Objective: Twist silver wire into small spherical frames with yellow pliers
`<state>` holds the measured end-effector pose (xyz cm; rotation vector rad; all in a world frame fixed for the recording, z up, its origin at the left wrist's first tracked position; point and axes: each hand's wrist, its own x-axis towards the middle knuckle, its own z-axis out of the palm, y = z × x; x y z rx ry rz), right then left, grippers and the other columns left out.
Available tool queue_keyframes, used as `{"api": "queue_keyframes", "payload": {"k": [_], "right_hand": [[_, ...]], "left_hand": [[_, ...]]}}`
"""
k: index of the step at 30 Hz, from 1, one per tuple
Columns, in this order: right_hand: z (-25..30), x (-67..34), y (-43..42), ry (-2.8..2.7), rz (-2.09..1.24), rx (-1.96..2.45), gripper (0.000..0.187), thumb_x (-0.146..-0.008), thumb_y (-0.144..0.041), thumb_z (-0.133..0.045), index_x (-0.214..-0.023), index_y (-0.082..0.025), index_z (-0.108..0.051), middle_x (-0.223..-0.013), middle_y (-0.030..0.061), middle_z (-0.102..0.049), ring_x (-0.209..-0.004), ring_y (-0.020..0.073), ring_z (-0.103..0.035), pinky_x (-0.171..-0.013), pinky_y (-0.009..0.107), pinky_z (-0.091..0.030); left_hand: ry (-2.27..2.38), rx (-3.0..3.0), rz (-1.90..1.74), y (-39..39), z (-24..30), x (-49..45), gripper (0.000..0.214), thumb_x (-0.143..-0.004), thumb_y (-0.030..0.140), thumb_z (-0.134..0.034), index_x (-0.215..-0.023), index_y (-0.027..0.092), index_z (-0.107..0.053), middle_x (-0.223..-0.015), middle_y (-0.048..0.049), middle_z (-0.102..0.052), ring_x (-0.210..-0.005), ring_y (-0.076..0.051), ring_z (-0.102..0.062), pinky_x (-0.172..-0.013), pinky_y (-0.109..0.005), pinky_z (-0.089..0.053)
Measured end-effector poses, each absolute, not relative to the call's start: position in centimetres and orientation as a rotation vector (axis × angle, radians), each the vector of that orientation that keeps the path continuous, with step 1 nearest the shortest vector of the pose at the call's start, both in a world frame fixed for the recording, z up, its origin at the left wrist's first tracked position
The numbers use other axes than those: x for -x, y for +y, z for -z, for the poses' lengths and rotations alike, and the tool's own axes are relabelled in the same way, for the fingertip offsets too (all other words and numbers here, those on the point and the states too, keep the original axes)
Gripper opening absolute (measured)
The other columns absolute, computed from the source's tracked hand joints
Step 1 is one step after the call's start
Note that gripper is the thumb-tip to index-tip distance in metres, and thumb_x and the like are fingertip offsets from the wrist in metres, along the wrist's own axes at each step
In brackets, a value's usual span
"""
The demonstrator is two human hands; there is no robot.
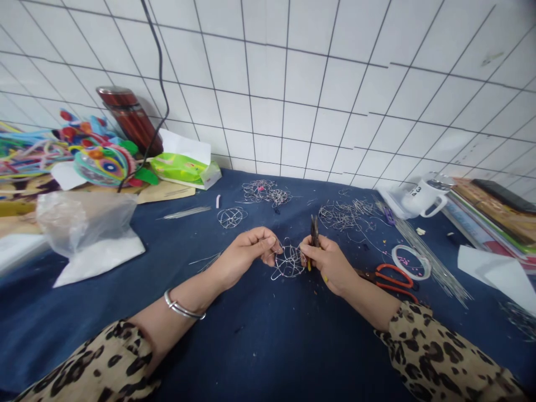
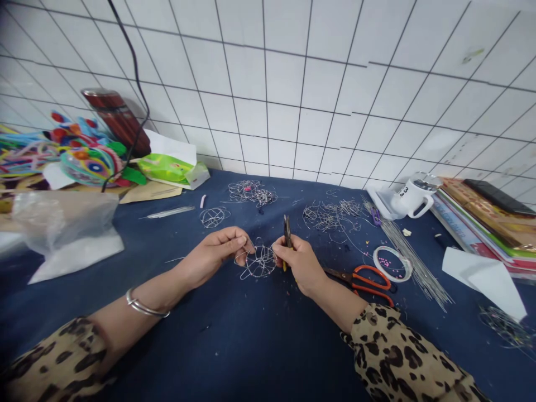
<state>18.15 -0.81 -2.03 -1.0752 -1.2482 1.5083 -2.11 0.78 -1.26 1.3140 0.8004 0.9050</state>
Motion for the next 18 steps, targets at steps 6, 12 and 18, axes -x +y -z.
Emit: {"api": "queue_keyframes", "payload": {"k": [6,12,18], "right_hand": [[2.09,-18.17,-1.01,-1.215,-1.544,1.055,0.013,-0.078,-0.031,-0.057,-0.081,-0.019,-0.053,-0.067,-0.0016,-0.052,-0.061,0.0106,-0.049,-0.061,0.027,-0.039],[2.24,-17.98,-1.15,-1.159,-1.568,1.067,0.014,-0.078,-0.032,-0.058,-0.081,-0.02,-0.051,-0.069,-0.001,-0.053,-0.063,0.0117,-0.051,-0.061,0.028,-0.04],[2.23,-17.82,-1.45,-1.153,-1.539,1.06,0.015,-0.079,-0.033,-0.058,-0.079,-0.02,-0.05,-0.069,-0.0014,-0.053,-0.063,0.0115,-0.051,-0.062,0.028,-0.041]], "left_hand": [[0.791,-1.329,-0.9,0.85,1.25,2.24,0.018,-0.087,0.029,-0.049,-0.083,0.014,-0.056,-0.082,-0.0038,-0.062,-0.06,-0.009,-0.055,-0.062,-0.025,-0.047],[0.79,-1.329,-0.893,0.89,1.27,2.28,0.017,-0.087,0.029,-0.049,-0.083,0.013,-0.057,-0.08,-0.0036,-0.062,-0.059,-0.009,-0.056,-0.06,-0.024,-0.047],[0.792,-1.332,-0.872,0.91,1.26,2.31,0.018,-0.086,0.029,-0.051,-0.083,0.013,-0.058,-0.077,-0.0035,-0.063,-0.06,-0.01,-0.058,-0.061,-0.025,-0.047]]}}
